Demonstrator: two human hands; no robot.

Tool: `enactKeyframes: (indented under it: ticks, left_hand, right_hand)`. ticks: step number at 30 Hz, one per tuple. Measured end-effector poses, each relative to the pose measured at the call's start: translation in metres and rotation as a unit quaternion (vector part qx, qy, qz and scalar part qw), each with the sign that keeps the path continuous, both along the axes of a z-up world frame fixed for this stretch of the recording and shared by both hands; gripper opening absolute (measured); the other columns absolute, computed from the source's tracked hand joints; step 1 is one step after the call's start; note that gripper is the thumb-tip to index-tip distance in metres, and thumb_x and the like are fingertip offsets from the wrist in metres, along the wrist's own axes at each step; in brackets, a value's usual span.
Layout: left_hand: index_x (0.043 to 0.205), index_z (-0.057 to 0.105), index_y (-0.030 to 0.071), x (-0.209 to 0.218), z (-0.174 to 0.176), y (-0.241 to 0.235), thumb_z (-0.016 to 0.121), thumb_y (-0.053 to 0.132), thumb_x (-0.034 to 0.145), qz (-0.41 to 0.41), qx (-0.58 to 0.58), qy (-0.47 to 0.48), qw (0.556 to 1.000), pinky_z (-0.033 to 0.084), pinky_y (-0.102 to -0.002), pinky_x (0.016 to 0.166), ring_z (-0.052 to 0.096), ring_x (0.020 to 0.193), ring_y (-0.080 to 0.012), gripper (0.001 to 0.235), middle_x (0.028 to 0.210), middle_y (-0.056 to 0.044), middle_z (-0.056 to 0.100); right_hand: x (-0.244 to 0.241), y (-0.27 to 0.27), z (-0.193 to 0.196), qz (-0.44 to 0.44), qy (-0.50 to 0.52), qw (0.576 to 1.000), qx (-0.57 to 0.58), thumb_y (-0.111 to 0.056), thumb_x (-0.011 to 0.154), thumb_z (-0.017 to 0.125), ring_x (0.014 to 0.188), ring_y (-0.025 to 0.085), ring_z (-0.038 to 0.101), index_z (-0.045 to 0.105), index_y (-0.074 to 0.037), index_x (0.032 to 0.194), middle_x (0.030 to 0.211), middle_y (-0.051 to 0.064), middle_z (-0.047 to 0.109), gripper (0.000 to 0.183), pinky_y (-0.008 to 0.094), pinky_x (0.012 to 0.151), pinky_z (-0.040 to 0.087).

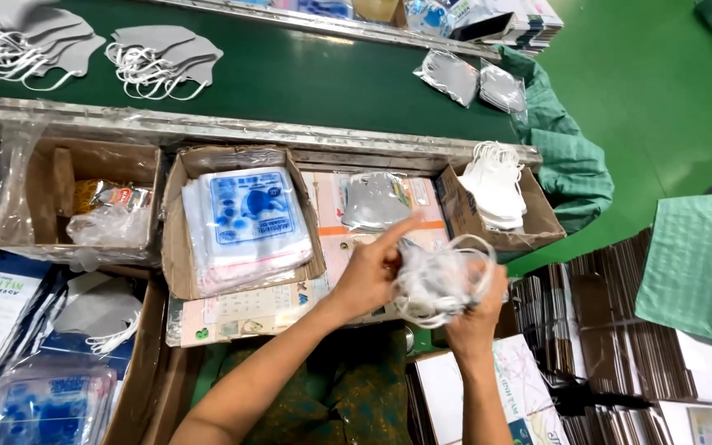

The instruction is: Packing face masks into plastic bags and organizing them in boxes.

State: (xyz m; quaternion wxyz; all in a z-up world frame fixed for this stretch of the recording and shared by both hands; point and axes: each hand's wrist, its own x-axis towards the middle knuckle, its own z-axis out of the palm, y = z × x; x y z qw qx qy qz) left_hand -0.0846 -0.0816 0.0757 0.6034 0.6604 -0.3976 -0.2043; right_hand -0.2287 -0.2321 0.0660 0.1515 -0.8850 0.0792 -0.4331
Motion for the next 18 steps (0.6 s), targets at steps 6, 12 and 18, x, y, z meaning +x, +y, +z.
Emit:
enactKeyframes:
  ticks: [6, 12, 18]
  left_hand:
    - [0.132, 0.07, -0.001, 0.01, -0.038, -0.029, 0.076, 0.007, 0.093, -0.191, -0.142, 0.045, 0.97, 0.058, -0.024, 0.076, 0.068, 0.087, -0.0073, 0.041, 0.101, -0.007, 0.075]
    - [0.147, 0.047, 0.006, 0.03, 0.013, 0.0, 0.095, 0.023, 0.06, -0.101, -0.005, 0.013, 0.995, 0.052, -0.026, 0.059, 0.063, 0.064, -0.0128, 0.101, 0.078, -0.015, 0.068]
    - [0.106, 0.076, 0.004, 0.024, -0.05, -0.038, 0.092, 0.024, 0.074, -0.207, -0.02, -0.07, 0.976, 0.058, -0.031, 0.075, 0.071, 0.079, -0.0145, 0.041, 0.086, -0.008, 0.079]
  right_hand:
    - [-0.008, -0.06, 0.007, 0.008, 0.312, 0.95, 0.012, -0.012, 0.068, 0.077, 0.094, 0.039, 0.068, 0.076, -0.006, 0.091, 0.1, 0.016, 0.073, 0.024, 0.045, 0.079, 0.054]
    - [-0.005, -0.026, 0.084, -0.076, 0.538, 0.839, 0.027, -0.044, 0.068, 0.085, 0.089, 0.035, 0.069, 0.078, -0.015, 0.094, 0.086, 0.014, 0.072, 0.039, 0.046, 0.078, 0.052]
    - [-0.003, -0.034, 0.074, 0.072, 0.389, 0.913, 0.102, -0.038, 0.069, 0.08, 0.08, 0.036, 0.067, 0.078, -0.013, 0.097, 0.086, 0.013, 0.067, 0.038, 0.046, 0.07, 0.051]
